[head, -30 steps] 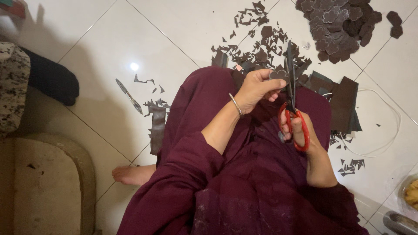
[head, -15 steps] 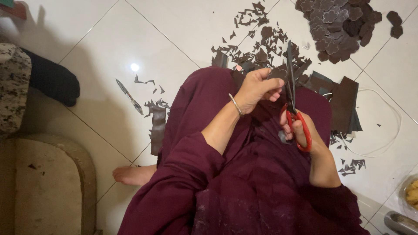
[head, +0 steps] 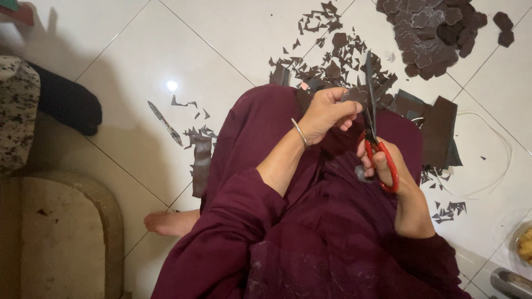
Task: The person sits on the floor and uses red-handled scissors to cut a dark sheet of material into small, flower-like shapes. The cut pieces are placed in a pile on the floor, while the offcuts remain scattered around the workspace.
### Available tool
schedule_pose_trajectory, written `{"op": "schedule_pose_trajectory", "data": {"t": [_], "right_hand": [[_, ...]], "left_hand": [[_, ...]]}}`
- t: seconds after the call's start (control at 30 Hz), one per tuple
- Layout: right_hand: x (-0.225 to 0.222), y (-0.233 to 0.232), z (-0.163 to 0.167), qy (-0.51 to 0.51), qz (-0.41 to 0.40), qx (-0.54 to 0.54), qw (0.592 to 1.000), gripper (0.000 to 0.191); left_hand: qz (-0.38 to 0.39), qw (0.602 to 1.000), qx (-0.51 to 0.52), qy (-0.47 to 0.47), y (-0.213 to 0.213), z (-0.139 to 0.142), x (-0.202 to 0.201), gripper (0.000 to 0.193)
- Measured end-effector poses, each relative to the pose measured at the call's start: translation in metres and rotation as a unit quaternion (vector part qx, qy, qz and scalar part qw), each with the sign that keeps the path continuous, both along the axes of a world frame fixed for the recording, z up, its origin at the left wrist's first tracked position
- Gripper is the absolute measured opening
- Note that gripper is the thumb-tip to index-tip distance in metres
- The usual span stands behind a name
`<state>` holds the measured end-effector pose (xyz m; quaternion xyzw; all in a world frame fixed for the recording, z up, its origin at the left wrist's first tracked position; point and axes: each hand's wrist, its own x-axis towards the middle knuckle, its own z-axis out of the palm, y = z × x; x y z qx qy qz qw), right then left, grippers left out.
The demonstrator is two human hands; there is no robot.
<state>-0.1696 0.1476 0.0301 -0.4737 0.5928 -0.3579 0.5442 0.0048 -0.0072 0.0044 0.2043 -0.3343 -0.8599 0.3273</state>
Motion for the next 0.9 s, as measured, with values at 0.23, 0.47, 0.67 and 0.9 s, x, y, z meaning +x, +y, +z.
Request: {"op": "schedule_pose_trajectory", "data": {"t": [0.23,0.47,0.67,0.9], "right_hand": [[-0.002,0.000,0.005,0.037,0.001,-0.001,0.999,0.088],[-0.011,0.001,0.009,0.040,-0.003,0.038,0.998,0.089],[-0.005,-0.003,0.009,0.028,0.011,0.028,0.999,0.094],[0.015,-0.006,-0.001,-0.047,-0.011,-0.002,0.999,0.096]], "left_hand": [[0.007,1.000,-0.003,-0.011,-0.001,0.002,0.001,0.011],[0.003,1.000,-0.005,-0.019,-0.002,0.003,0.002,0.012],[0.007,0.998,-0.050,-0.046,0.001,0.001,-0.002,0.011],[0.018,0.998,-0.047,-0.031,0.005,-0.001,-0.004,0.014]]}}
